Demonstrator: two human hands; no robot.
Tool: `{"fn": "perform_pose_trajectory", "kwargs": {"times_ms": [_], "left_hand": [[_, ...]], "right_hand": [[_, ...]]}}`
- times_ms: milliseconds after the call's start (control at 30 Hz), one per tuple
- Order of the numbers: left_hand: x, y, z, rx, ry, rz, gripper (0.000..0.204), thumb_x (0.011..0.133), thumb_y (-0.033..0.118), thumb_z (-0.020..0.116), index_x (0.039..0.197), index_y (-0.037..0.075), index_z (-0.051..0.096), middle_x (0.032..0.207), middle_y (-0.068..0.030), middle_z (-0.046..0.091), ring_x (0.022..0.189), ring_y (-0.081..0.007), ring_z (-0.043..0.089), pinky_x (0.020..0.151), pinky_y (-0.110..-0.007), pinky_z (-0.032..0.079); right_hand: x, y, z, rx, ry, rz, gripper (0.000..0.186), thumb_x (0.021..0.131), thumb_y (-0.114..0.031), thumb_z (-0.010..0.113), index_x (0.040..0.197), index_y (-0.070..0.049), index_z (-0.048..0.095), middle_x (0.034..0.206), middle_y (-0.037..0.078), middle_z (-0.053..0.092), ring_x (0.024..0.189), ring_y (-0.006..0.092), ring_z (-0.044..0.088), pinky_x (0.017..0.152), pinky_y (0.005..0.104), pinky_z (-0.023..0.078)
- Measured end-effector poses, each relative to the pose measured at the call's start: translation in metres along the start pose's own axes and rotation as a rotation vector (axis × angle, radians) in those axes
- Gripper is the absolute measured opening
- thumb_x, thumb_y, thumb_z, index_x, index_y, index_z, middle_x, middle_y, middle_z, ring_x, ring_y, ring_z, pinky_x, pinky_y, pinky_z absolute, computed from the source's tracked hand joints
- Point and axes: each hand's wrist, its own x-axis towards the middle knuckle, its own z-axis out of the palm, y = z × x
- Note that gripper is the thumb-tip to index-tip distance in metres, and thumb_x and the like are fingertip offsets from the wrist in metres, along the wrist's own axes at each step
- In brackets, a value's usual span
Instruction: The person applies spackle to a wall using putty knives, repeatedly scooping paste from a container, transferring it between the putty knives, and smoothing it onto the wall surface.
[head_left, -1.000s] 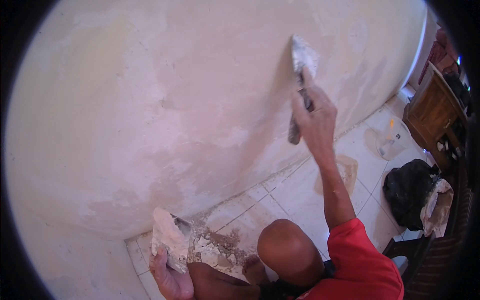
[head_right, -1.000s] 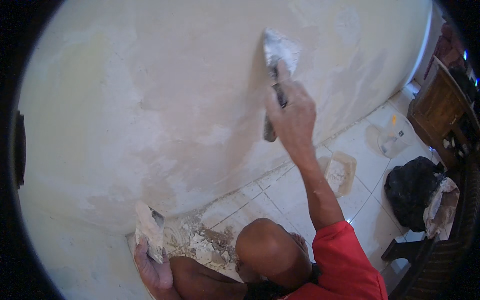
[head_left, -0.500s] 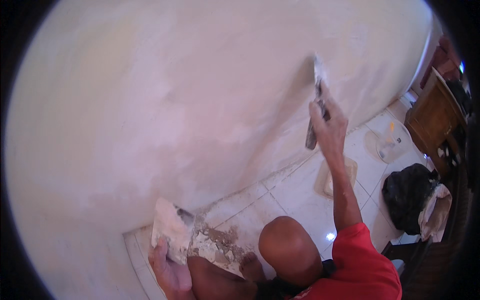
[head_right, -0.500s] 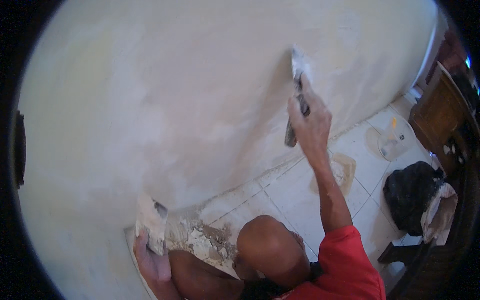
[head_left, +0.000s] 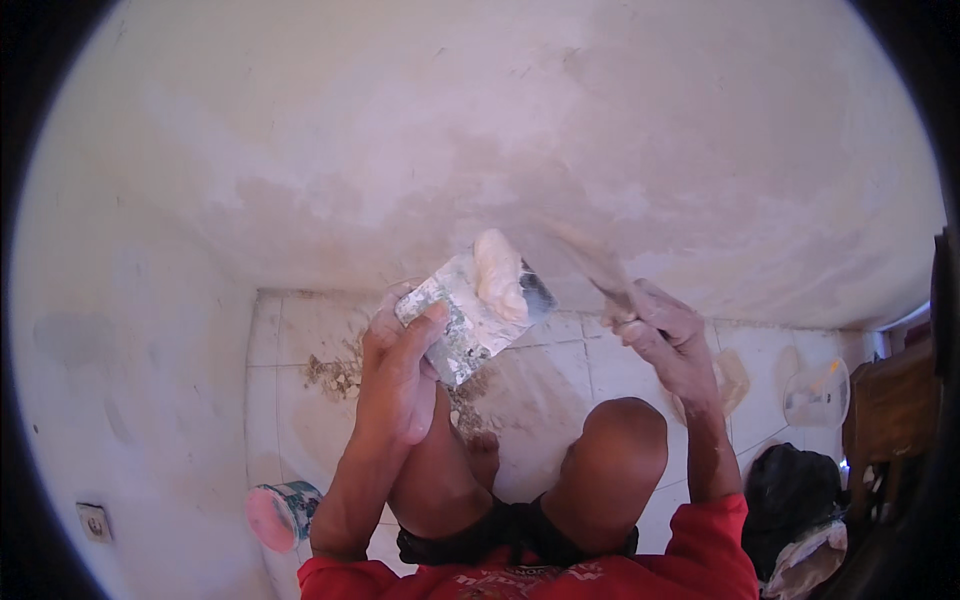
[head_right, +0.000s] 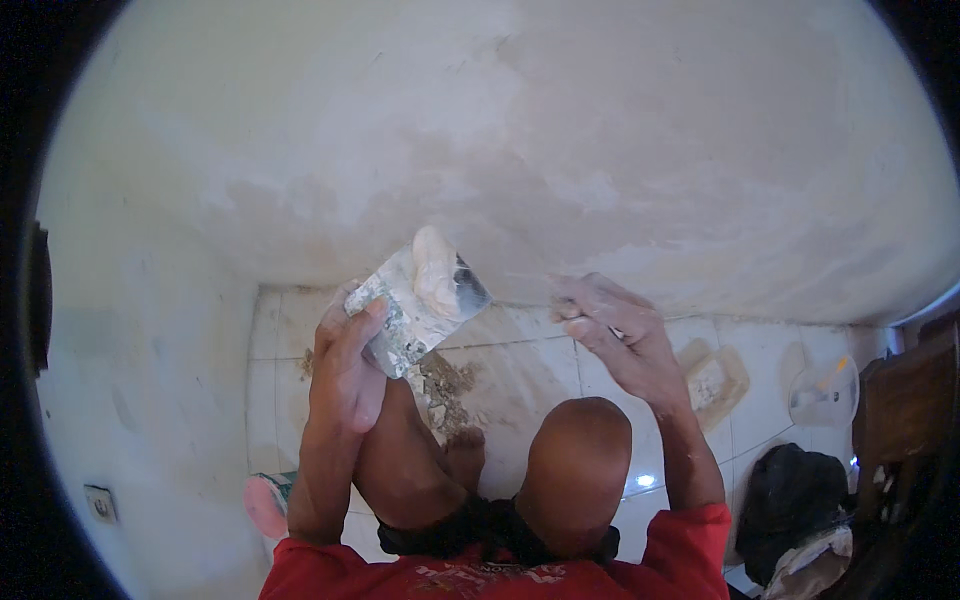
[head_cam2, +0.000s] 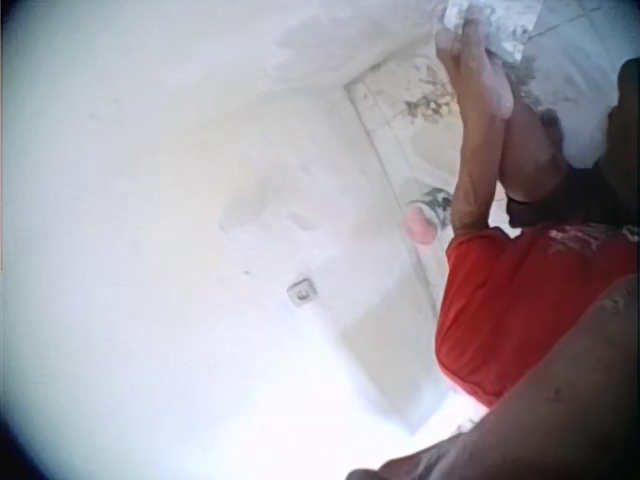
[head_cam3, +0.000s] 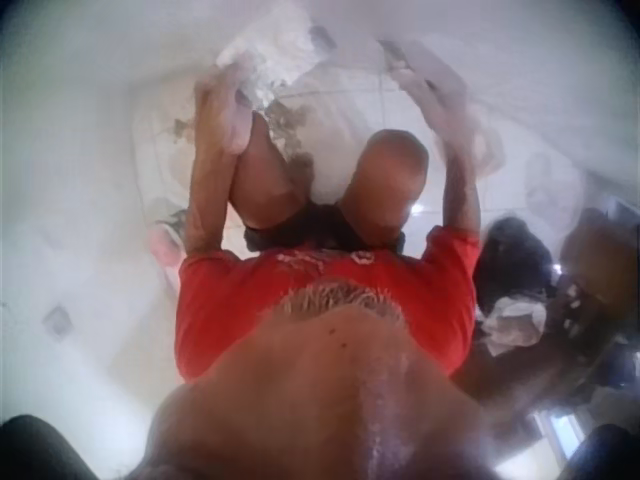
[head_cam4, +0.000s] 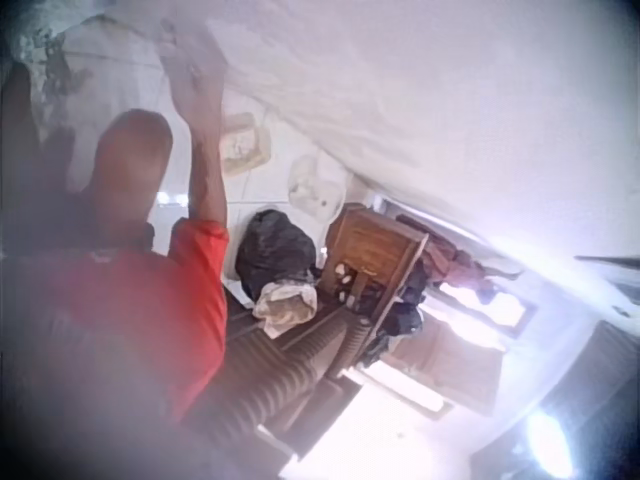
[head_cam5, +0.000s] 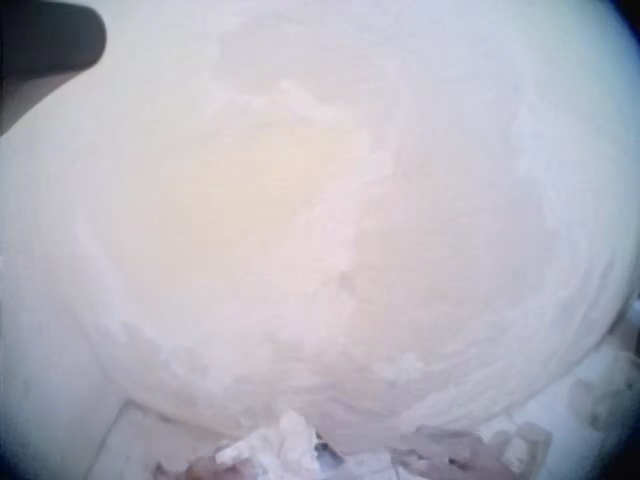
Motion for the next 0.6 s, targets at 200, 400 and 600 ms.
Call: {"fn": "perform_pose_trajectory", "kwargs": {"times_ms": [200, 400, 600], "left_hand": [[0.002, -0.008, 0.010, -0.084, -0.005, 0.004, 0.042, 0.093, 0.005, 0.059, 0.130, -0.003, 0.039, 0.114, -0.0104, 0.060, 0.104, -0.0149, 0.061, 0.090, -0.030, 0.051], [0.002, -0.007, 0.004, -0.023, -0.018, 0.102, 0.041, 0.093, 0.004, 0.059, 0.128, -0.003, 0.040, 0.111, -0.0109, 0.059, 0.099, -0.0141, 0.060, 0.087, -0.029, 0.051], [-0.002, -0.001, 0.011, 0.143, 0.025, 0.163, 0.036, 0.094, 0.004, 0.058, 0.125, -0.004, 0.041, 0.107, -0.0093, 0.059, 0.095, -0.0112, 0.058, 0.085, -0.026, 0.049]], "right_hand": [[0.007, 0.019, 0.014, -0.236, -0.054, -0.203, 0.038, 0.089, -0.002, 0.064, 0.126, -0.008, 0.065, 0.098, 0.008, 0.061, 0.081, 0.0186, 0.056, 0.068, 0.0287, 0.046], [-0.008, 0.049, -0.001, -0.455, 0.072, -0.155, 0.046, 0.081, 0.004, 0.065, 0.123, -0.014, 0.069, 0.095, 0.009, 0.060, 0.083, 0.0226, 0.056, 0.070, 0.0328, 0.049], [0.003, -0.022, -0.054, -0.931, 0.121, -0.358, 0.053, 0.073, 0.000, 0.067, 0.120, -0.023, 0.070, 0.092, 0.004, 0.061, 0.082, 0.0243, 0.057, 0.069, 0.0375, 0.049]]}}
